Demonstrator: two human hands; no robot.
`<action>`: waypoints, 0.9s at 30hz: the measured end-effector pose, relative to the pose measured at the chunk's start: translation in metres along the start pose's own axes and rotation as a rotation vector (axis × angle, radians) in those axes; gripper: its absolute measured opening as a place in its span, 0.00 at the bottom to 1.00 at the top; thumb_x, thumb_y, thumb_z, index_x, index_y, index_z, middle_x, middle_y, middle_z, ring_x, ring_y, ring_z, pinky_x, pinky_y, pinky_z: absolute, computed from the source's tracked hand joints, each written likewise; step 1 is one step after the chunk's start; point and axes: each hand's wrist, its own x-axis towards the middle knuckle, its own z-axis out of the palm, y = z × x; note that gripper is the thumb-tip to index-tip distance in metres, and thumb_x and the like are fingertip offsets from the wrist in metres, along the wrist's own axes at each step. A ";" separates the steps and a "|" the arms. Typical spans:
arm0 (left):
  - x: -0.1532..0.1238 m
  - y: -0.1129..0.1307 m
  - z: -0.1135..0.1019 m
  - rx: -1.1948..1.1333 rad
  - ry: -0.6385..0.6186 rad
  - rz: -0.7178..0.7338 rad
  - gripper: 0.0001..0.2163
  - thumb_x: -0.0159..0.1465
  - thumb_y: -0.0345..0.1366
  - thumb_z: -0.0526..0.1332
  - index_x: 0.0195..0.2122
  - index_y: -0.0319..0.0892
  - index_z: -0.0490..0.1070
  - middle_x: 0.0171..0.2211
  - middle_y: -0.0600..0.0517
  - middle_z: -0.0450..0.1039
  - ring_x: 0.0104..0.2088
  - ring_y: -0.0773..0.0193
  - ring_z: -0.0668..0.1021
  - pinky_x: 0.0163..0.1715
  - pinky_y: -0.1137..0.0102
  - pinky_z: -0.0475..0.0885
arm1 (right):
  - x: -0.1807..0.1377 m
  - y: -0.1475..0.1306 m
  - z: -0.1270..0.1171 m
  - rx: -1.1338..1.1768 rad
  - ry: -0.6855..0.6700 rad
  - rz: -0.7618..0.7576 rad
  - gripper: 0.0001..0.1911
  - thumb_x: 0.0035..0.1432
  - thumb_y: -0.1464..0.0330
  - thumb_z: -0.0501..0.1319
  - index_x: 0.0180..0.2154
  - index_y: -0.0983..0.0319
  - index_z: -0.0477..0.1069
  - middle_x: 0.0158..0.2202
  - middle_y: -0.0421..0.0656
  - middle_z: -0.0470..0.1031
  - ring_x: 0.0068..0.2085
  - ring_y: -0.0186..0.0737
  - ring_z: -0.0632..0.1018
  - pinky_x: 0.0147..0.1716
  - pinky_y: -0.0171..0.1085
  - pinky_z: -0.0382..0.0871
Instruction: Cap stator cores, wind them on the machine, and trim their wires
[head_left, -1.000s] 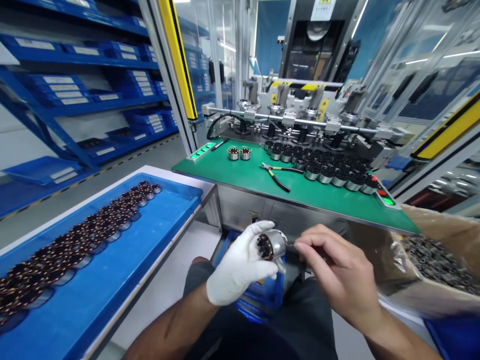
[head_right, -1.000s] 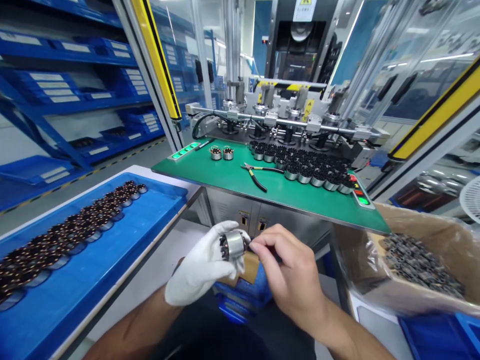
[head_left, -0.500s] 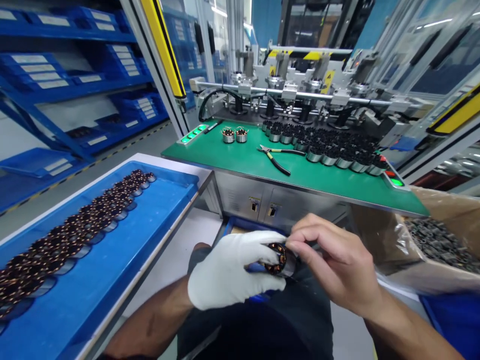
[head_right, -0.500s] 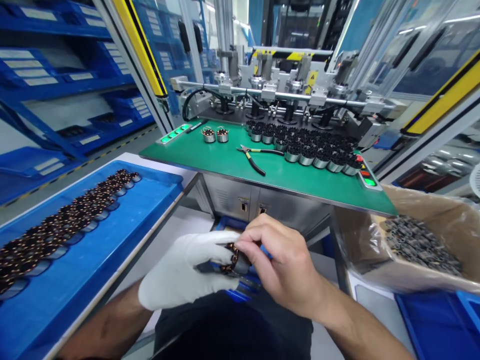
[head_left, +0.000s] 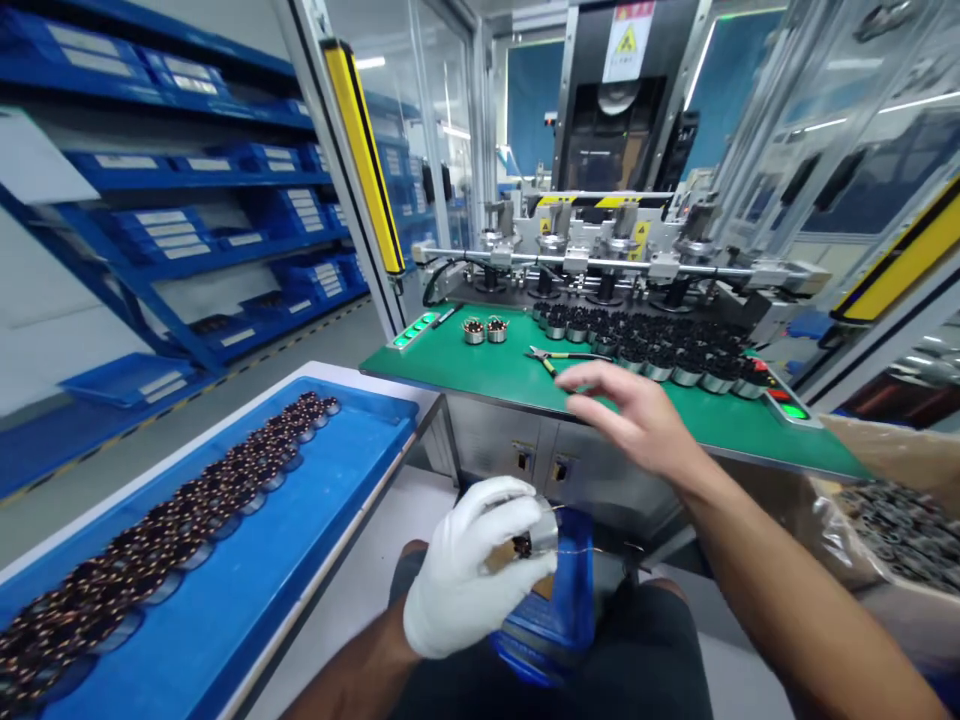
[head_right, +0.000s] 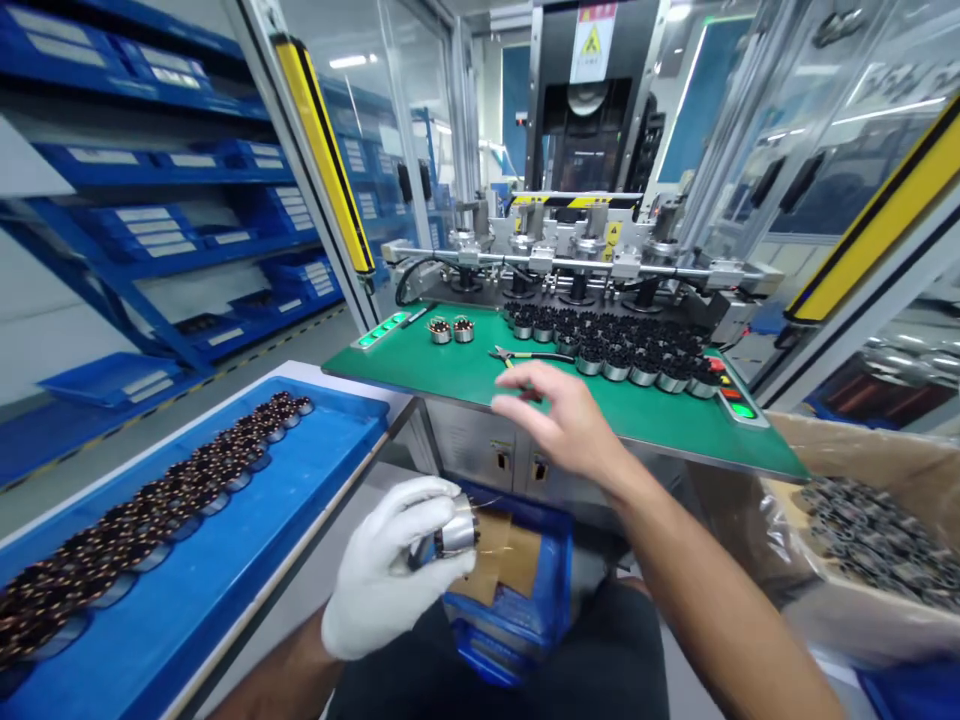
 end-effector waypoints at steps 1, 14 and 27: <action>-0.002 0.000 -0.001 0.013 0.026 -0.010 0.29 0.53 0.27 0.70 0.54 0.53 0.68 0.48 0.46 0.73 0.47 0.57 0.78 0.46 0.63 0.76 | 0.016 0.016 0.005 -0.246 -0.037 0.059 0.14 0.67 0.64 0.57 0.48 0.65 0.70 0.50 0.51 0.75 0.51 0.42 0.75 0.51 0.39 0.70; -0.020 -0.010 -0.005 -0.204 0.206 -0.398 0.20 0.53 0.29 0.71 0.47 0.48 0.76 0.52 0.45 0.71 0.54 0.53 0.75 0.54 0.60 0.72 | 0.029 0.071 0.027 -0.612 -0.297 0.061 0.32 0.64 0.49 0.52 0.57 0.67 0.67 0.55 0.60 0.68 0.52 0.58 0.71 0.50 0.49 0.66; 0.001 0.005 0.001 -0.339 0.367 -0.500 0.06 0.58 0.33 0.67 0.37 0.42 0.78 0.42 0.47 0.79 0.45 0.57 0.79 0.48 0.66 0.75 | -0.072 0.030 0.014 -0.193 -0.076 -0.065 0.18 0.63 0.66 0.57 0.53 0.64 0.67 0.44 0.53 0.72 0.43 0.47 0.75 0.42 0.44 0.74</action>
